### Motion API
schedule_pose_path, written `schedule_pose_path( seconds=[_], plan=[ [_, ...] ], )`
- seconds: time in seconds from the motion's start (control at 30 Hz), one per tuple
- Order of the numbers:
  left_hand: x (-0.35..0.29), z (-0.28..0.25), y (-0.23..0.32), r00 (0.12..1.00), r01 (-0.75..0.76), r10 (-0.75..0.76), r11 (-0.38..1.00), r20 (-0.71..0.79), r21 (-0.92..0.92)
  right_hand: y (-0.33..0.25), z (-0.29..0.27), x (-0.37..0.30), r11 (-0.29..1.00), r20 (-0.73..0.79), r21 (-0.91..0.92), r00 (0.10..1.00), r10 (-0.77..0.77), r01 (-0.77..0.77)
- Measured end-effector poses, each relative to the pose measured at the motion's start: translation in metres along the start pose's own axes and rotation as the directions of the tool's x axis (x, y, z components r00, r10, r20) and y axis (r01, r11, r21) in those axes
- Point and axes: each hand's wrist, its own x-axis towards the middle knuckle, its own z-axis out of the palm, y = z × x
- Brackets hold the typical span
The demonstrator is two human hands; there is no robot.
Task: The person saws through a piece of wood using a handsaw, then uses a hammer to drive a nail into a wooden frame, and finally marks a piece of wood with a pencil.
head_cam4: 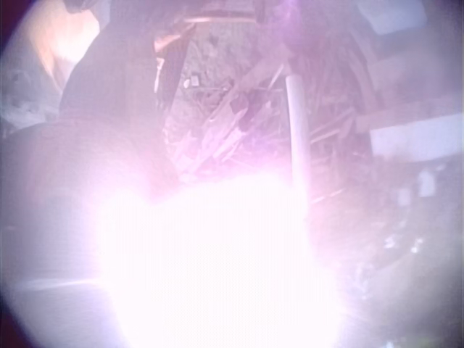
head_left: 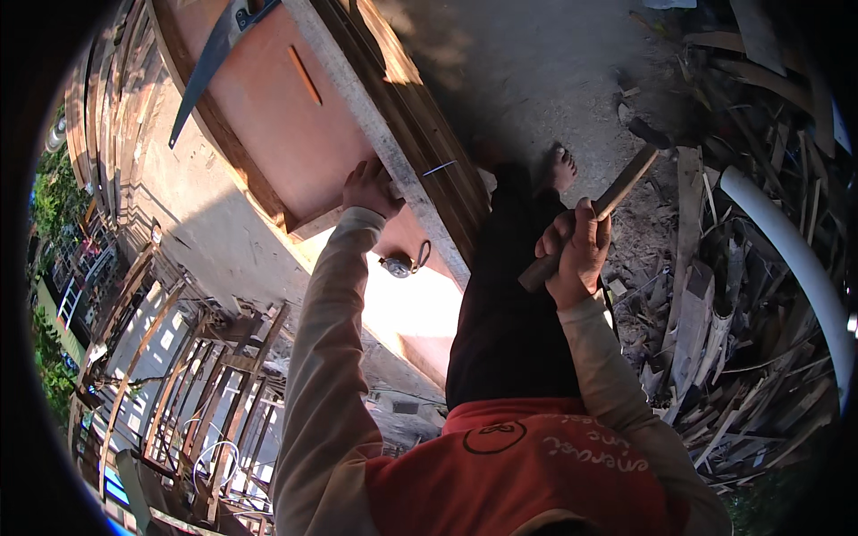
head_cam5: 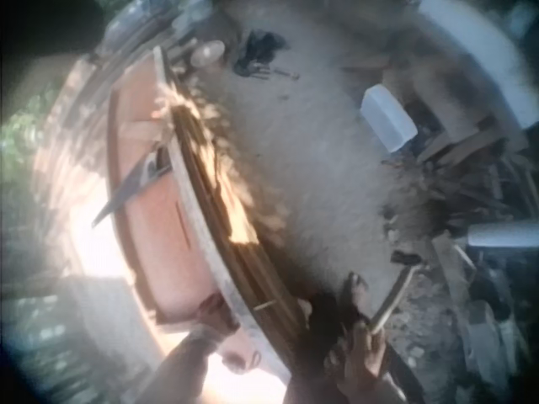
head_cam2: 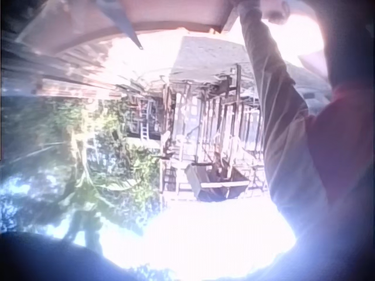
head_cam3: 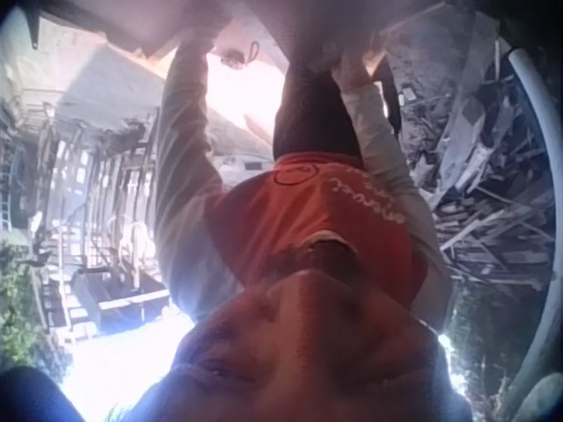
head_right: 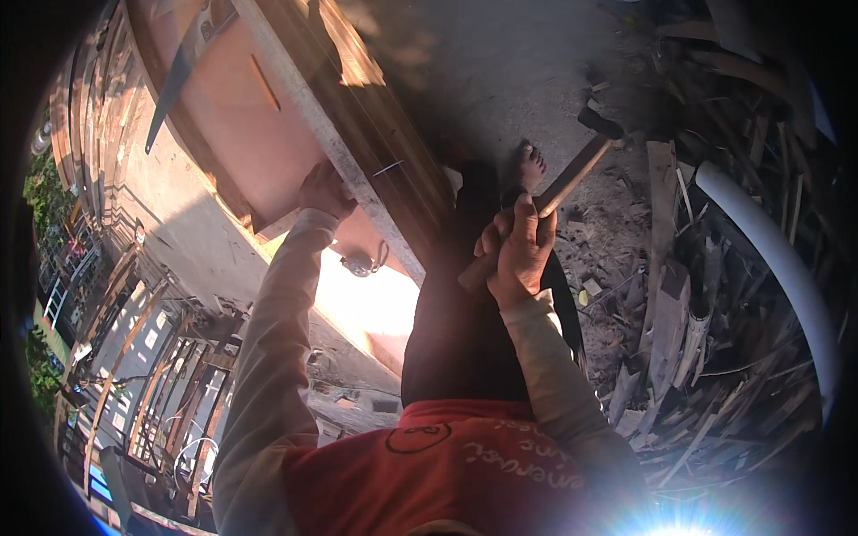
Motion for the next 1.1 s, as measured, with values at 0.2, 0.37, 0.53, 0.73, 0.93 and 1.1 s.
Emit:
schedule_pose_path(
  seconds=[0.2, 0.37, 0.53, 0.73, 0.93, 1.1],
  plan=[
    [-0.008, 0.012, -0.016, 0.999, 0.021, -0.019, 0.999, 0.043, -0.046, 0.026, 0.018, -0.023, 0.787, 0.223, -0.358, 0.773, 0.594, -0.502],
    [-0.003, 0.003, -0.020, 0.999, -0.028, 0.026, 0.994, -0.022, -0.105, -0.001, 0.015, -0.002, 0.983, 0.130, -0.143, 0.983, 0.132, -0.113],
    [-0.003, 0.006, -0.029, 0.998, -0.066, 0.065, 0.997, -0.026, -0.041, 0.063, 0.039, -0.031, 0.980, -0.108, -0.039, 0.976, 0.189, -0.194],
    [-0.009, 0.012, -0.030, 0.999, -0.007, 0.009, 0.999, 0.052, -0.038, -0.003, 0.026, -0.005, 0.968, 0.154, -0.201, 0.971, 0.184, -0.152],
    [0.021, 0.001, -0.014, 0.997, -0.048, 0.051, 0.998, 0.049, -0.048, 0.053, 0.019, -0.016, 0.901, 0.163, -0.321, 0.920, 0.357, -0.293],
    [0.012, 0.003, -0.021, 0.998, 0.006, -0.002, 0.998, 0.067, -0.061, -0.005, 0.014, -0.007, 0.933, 0.098, -0.296, 0.966, 0.241, -0.203]
  ],
)
